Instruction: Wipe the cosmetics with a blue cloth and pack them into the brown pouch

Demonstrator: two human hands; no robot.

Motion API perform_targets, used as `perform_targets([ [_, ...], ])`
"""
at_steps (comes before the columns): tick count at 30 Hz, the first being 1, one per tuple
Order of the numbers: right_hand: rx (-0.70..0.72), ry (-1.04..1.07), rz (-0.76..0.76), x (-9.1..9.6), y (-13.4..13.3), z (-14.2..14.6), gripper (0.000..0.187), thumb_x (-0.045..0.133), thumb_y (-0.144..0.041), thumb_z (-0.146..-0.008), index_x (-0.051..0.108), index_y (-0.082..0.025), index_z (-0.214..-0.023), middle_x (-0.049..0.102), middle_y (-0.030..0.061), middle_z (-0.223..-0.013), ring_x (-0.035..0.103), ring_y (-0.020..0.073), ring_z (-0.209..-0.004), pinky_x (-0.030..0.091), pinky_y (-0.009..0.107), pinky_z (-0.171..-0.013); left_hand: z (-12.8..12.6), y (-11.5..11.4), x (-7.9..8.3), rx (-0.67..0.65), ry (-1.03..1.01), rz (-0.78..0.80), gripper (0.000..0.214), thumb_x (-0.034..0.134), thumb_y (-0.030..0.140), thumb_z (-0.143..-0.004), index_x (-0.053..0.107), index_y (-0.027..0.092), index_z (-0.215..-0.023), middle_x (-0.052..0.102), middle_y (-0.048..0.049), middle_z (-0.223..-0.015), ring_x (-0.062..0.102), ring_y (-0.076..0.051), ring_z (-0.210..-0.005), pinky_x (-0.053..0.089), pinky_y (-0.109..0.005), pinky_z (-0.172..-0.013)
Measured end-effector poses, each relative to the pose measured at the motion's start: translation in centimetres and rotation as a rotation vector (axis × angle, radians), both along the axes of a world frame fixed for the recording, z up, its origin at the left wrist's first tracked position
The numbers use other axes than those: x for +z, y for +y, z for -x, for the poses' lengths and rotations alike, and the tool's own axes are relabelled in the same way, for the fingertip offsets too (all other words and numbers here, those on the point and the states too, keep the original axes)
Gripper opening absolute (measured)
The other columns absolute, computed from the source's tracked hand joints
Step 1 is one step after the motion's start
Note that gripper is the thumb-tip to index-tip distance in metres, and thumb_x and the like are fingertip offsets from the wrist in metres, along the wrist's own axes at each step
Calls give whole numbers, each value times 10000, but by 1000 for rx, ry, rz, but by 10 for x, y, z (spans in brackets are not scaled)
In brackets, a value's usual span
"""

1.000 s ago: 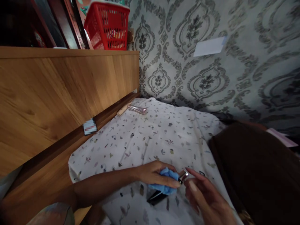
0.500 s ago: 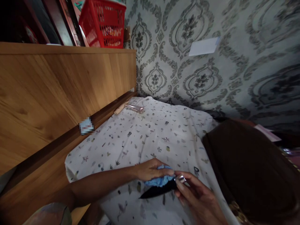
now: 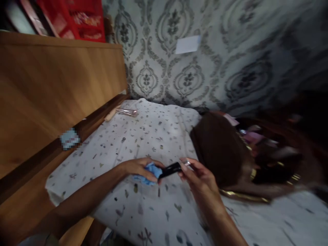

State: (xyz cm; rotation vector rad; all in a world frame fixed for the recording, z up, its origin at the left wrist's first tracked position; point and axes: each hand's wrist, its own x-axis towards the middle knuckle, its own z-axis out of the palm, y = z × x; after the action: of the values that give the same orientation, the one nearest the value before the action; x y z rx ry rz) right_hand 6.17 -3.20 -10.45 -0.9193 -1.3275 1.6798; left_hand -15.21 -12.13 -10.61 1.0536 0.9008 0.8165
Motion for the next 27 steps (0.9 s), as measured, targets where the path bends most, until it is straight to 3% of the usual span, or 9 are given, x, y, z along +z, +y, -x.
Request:
perform_targets([
  [3, 6, 130, 22, 2, -2, 0, 494, 941, -423, -526, 692, -202, -892, 626, -39, -664, 544, 86, -517, 457, 196, -489, 3, -2, 3, -2, 31, -8, 721, 909, 389, -607, 648, 185, -1247, 720, -27, -939, 633, -137, -817, 478, -227, -748],
  [6, 36, 186, -104, 3, -5, -7, 430, 889, -425, -633, 666, -211, -932, 601, -54, -631, 523, 91, -520, 440, 207, -497, 5, -4, 5, 28, 61, -12, 707, 879, 392, -644, 633, 193, -1277, 732, -45, -990, 640, -155, -836, 479, -240, -769],
  [12, 127, -44, -461, 21, -24, -54, 188, 752, -363, -821, 687, -193, -869, 661, 0, -755, 588, 122, -664, 483, 246, -634, -1, -1, 12, 115, 229, 10, 706, 862, 485, -620, 668, 198, -1236, 722, -34, -920, 638, -177, -808, 466, -219, -698],
  [15, 153, -127, -555, 32, -33, -88, 131, 708, -313, -868, 712, -184, -890, 691, 26, -818, 617, 132, -723, 502, 255, -682, -18, 5, 25, 72, 266, 57, 651, 866, 474, -625, 691, 209, -1193, 703, -27, -903, 630, -167, -769, 469, -215, -670],
  [19, 91, -71, -490, 47, -37, -135, 162, 728, -327, -871, 719, -172, -920, 714, 47, -857, 654, 142, -760, 531, 263, -706, -57, 21, 55, 47, 268, 41, 558, 852, 480, -641, 719, 188, -1097, 704, -55, -918, 653, -189, -771, 497, -238, -670],
  [23, -83, 38, -453, 64, -35, -179, 161, 763, -337, -851, 718, -184, -876, 725, 41, -814, 670, 131, -680, 561, 235, -625, -99, 50, 83, 165, 355, -157, 435, 748, 492, -761, 717, 169, -1050, 716, -90, -939, 680, -229, -858, 537, -277, -741],
  [25, -233, 49, -479, 71, -34, -197, 134, 782, -318, -833, 726, -198, -848, 738, 43, -819, 684, 133, -669, 573, 220, -604, -114, 69, 90, 264, 539, -380, 380, 668, 473, -838, 708, 179, -1075, 715, -92, -968, 680, -237, -913, 546, -297, -782],
  [27, -412, 20, -494, 74, -31, -211, 123, 806, -311, -806, 739, -211, -833, 746, 44, -817, 691, 135, -655, 576, 205, -583, -123, 88, 93, 360, 786, -706, 323, 590, 406, -899, 693, 209, -1133, 703, -82, -1053, 667, -235, -994, 542, -318, -851],
])
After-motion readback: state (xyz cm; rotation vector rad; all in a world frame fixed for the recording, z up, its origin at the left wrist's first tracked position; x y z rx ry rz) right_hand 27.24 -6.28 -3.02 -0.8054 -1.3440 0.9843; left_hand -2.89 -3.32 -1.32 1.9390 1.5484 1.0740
